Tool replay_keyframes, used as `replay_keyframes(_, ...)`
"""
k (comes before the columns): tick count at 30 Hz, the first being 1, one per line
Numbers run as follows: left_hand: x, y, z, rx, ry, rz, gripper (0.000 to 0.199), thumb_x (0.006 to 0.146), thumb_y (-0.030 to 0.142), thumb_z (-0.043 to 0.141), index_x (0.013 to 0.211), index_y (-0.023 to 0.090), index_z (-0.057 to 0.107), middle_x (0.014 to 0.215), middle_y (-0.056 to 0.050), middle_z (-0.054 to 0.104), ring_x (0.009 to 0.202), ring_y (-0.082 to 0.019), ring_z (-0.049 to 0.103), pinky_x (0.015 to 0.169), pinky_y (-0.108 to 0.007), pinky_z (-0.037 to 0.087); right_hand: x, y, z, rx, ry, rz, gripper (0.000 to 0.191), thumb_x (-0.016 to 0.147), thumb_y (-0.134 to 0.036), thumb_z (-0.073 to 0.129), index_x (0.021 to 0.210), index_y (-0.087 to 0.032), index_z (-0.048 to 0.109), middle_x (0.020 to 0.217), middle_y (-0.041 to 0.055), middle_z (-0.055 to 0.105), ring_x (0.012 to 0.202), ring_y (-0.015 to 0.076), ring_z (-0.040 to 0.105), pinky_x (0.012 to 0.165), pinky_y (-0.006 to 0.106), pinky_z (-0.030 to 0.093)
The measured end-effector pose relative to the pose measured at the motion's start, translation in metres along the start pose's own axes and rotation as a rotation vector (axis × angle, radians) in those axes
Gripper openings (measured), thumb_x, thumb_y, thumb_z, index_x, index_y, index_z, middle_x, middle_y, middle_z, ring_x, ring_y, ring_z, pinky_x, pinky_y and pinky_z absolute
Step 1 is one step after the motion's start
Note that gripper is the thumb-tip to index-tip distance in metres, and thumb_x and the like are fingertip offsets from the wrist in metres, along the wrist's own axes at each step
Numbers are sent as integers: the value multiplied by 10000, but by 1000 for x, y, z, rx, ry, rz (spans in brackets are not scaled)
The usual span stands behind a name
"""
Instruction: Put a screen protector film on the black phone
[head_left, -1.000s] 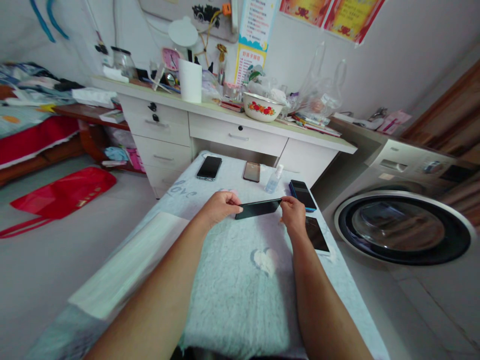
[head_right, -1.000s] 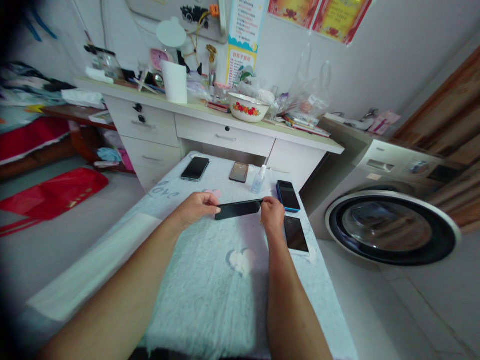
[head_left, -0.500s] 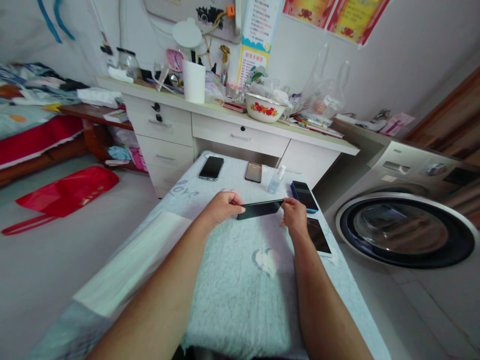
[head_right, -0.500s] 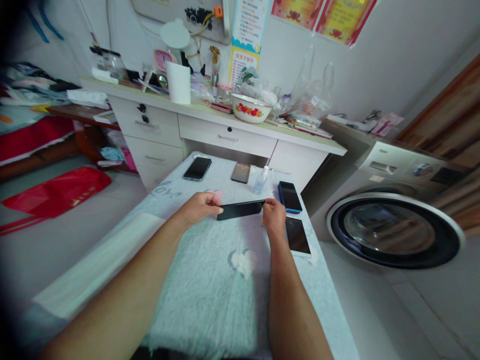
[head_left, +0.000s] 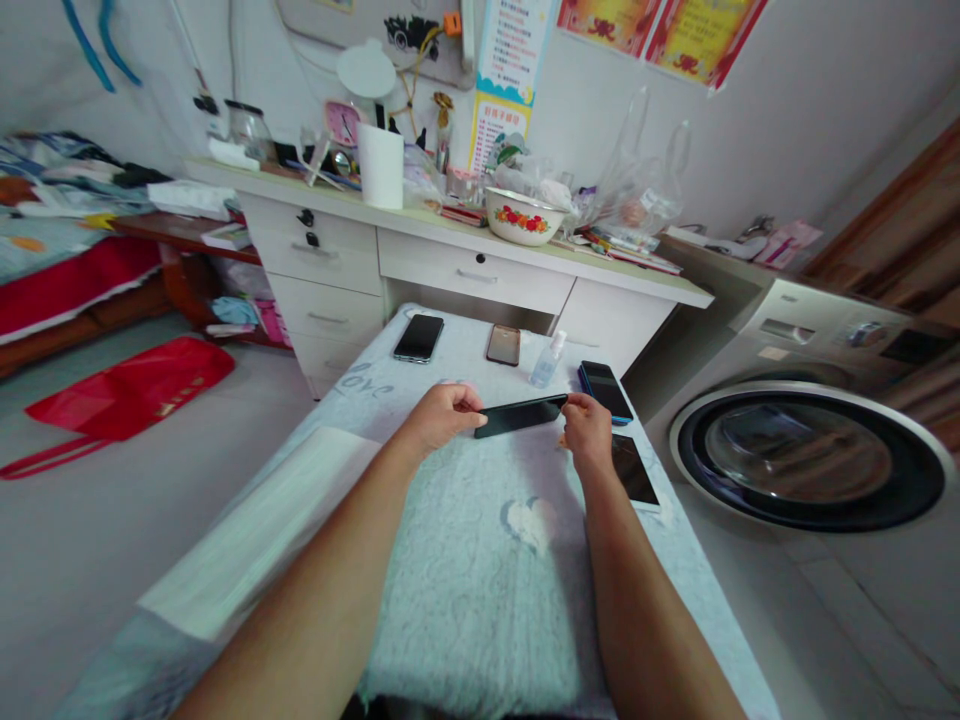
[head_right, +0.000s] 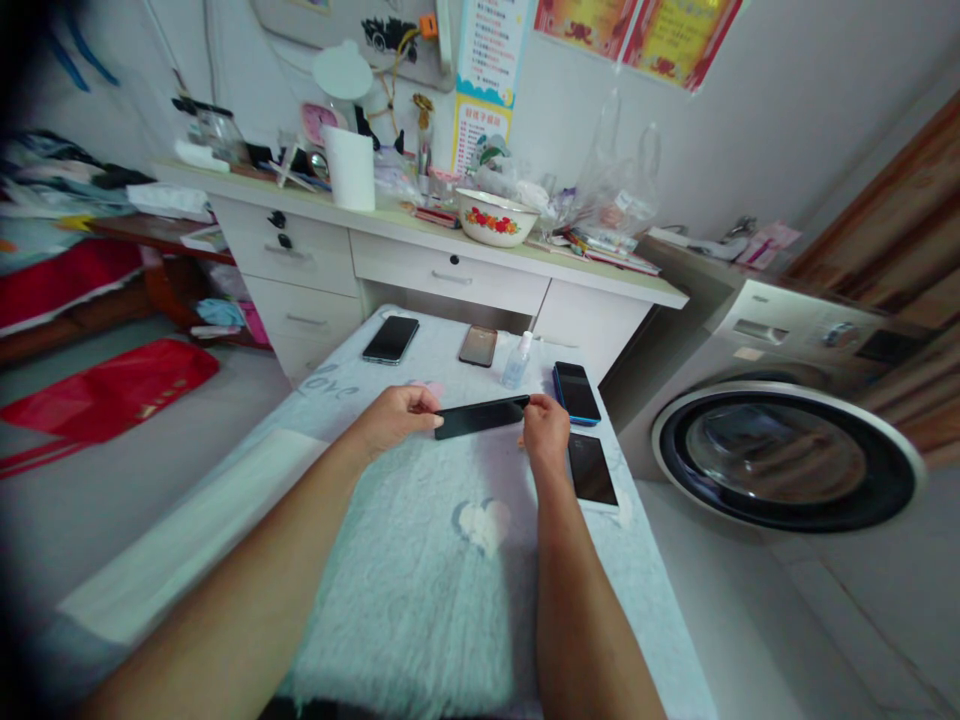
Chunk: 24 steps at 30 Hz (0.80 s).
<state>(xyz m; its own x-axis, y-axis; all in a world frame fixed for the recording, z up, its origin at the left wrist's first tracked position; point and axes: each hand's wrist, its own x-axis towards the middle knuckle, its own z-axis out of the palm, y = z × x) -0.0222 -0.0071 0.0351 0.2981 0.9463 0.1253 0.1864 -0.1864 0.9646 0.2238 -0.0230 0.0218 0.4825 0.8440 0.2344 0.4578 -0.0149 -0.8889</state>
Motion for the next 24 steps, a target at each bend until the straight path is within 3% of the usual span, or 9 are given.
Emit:
replay_keyframes(5,2,-3,4,36,45,38,149,608,259,681,711,159,639,671,21,596,626,-115,549,619,-243,436,0,-6,-6,-48,95,-91,357,727,-325,472,939,-127,680,703,32,639,418,123,521,412,248,448)
replay_keyframes(10,5,-8,5,122,99,99,94,640,232,662,709,170,646,719,15,626,706,-132,585,698,-260,450,-6,-21,-11,-180,224,-351,298,771,-257,463,937,-131,676,904,89,635,702,187,603,649,316,504)
replay_keyframes(15,3,-7,6,247,141,136,74,659,214,660,723,179,670,746,-1,660,745,-149,605,737,-270,447,-16,-44,-14,-269,295,-555,225,810,-186,443,864,-162,660,860,69,600,809,191,584,780,324,477)
replay_keyframes(24,4,-12,8,455,146,85,87,681,202,664,751,196,716,770,-4,718,736,-147,624,683,-241,424,-33,-65,-10,-278,326,-796,205,837,-134,453,912,-195,633,888,51,561,829,168,562,785,306,467)
